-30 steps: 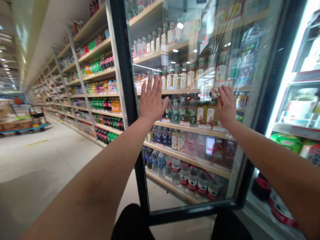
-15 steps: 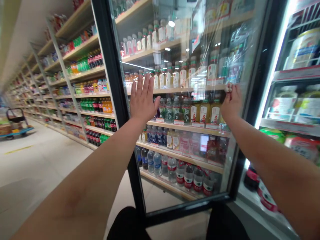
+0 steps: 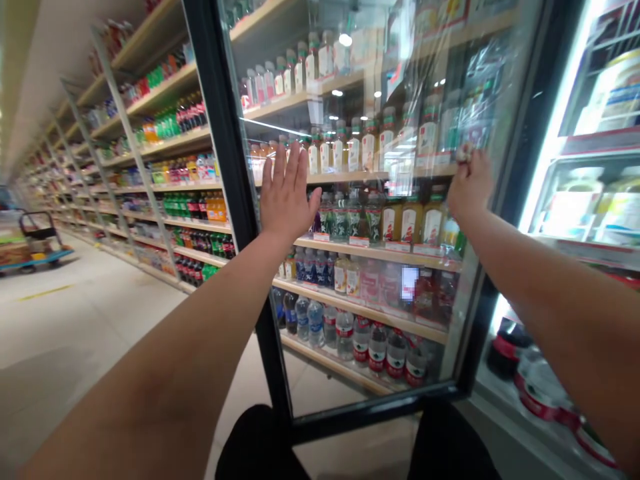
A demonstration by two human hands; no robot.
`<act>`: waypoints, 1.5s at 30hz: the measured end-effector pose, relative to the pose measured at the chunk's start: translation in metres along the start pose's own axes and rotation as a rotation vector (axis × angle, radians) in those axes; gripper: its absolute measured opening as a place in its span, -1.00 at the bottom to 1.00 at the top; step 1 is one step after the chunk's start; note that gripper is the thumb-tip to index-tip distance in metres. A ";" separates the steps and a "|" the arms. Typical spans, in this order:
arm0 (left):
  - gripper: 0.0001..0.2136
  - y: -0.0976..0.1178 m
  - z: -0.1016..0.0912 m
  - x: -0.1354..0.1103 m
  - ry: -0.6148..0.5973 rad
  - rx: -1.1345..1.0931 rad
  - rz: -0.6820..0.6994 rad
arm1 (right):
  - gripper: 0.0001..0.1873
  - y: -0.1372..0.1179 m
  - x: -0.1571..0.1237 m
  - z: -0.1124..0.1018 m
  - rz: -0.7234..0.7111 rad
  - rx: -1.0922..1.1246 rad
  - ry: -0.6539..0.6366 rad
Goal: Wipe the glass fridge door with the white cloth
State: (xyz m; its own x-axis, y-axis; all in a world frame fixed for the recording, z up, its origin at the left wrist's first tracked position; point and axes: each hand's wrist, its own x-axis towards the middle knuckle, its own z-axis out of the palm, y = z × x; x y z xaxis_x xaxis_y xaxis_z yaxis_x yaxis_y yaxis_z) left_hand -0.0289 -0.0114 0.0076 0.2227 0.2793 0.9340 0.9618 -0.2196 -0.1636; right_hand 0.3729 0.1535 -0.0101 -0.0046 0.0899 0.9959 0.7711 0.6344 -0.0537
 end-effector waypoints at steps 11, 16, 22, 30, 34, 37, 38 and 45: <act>-0.29 0.000 0.000 -0.001 0.025 -0.057 0.011 | -0.38 -0.085 0.029 0.024 0.137 0.011 0.046; -0.25 -0.004 0.005 0.000 0.007 -0.066 -0.005 | -0.37 -0.129 0.014 0.032 -0.042 0.002 -0.030; -0.29 -0.011 0.012 0.000 0.059 -0.101 0.056 | -0.33 -0.182 -0.012 0.045 -0.074 0.018 -0.097; -0.35 -0.011 0.011 -0.003 0.096 -0.055 0.086 | -0.31 -0.228 -0.004 0.065 -0.327 0.095 -0.224; -0.40 -0.013 0.009 -0.008 0.050 0.002 0.165 | -0.27 -0.251 0.013 0.068 -0.193 0.145 -0.171; -0.46 -0.015 0.008 -0.011 -0.001 0.020 0.293 | -0.24 -0.268 0.009 0.064 -0.214 0.218 -0.227; -0.48 -0.016 0.009 -0.011 -0.014 0.019 0.328 | -0.21 -0.270 0.008 0.062 -0.229 0.235 -0.239; -0.56 -0.015 0.009 -0.016 -0.033 0.023 0.425 | -0.02 -0.205 0.006 0.040 -0.444 0.045 -0.335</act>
State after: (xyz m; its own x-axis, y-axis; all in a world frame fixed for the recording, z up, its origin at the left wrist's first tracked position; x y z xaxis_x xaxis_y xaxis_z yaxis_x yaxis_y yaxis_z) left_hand -0.0454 -0.0045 -0.0079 0.6044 0.1985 0.7716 0.7868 -0.3006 -0.5390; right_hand 0.1897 0.0547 0.0039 -0.5308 0.0415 0.8465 0.6213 0.6983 0.3554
